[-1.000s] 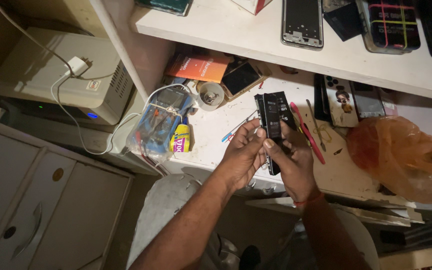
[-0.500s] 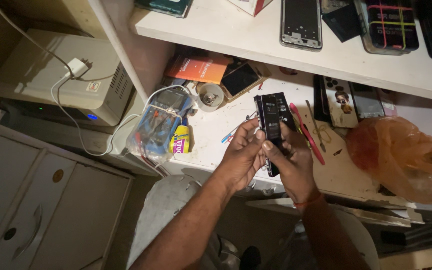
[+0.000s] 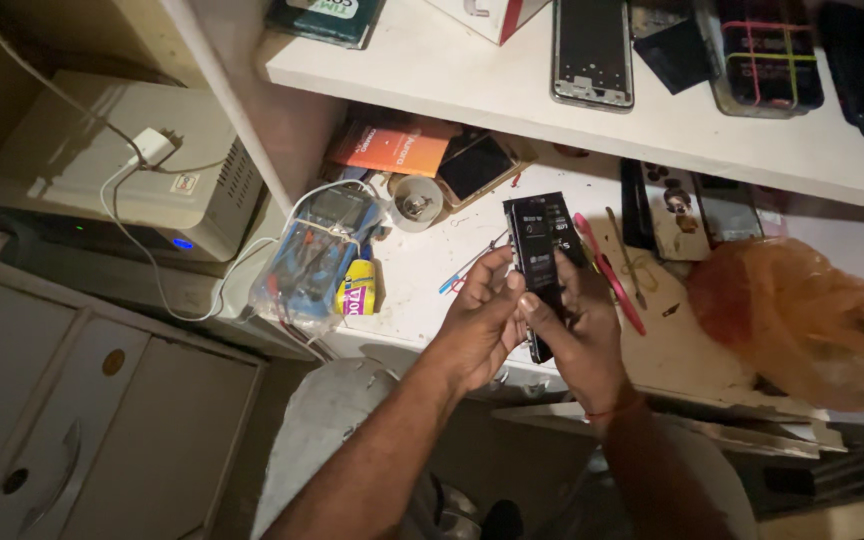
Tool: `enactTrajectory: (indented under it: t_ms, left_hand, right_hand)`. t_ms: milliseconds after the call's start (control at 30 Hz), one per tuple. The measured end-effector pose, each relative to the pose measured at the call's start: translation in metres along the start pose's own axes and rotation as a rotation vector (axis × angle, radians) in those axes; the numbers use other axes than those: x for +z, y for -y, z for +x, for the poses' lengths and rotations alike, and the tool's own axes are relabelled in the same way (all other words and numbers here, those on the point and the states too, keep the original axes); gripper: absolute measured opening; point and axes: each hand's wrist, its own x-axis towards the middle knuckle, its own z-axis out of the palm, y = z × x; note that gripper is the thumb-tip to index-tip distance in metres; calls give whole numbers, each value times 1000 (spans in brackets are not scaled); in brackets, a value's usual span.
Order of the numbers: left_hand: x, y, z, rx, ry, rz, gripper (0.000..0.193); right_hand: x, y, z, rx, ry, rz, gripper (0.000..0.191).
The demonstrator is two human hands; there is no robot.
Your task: The person holds a disassembled smartphone and a new battery, aligns the battery with the internal connectors, and presses it into place. The person then flips the phone to show the back and continues to adjust the battery within the chassis.
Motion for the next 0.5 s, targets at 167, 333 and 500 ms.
enactTrajectory:
  t_ms: [167, 333, 500]
  left_hand:
    - [-3, 2, -1, 0, -3, -21, 46]
    - [0, -1, -2, -13, -18, -3, 46]
    - [2, -2, -4, -7, -7, -18, 47]
  right_hand:
    - [-2, -4, 0, -31, 19, -51, 57]
    - [-3, -8, 0, 12, -3, -39, 63]
    - [-4, -9, 0, -9, -10, -154, 61]
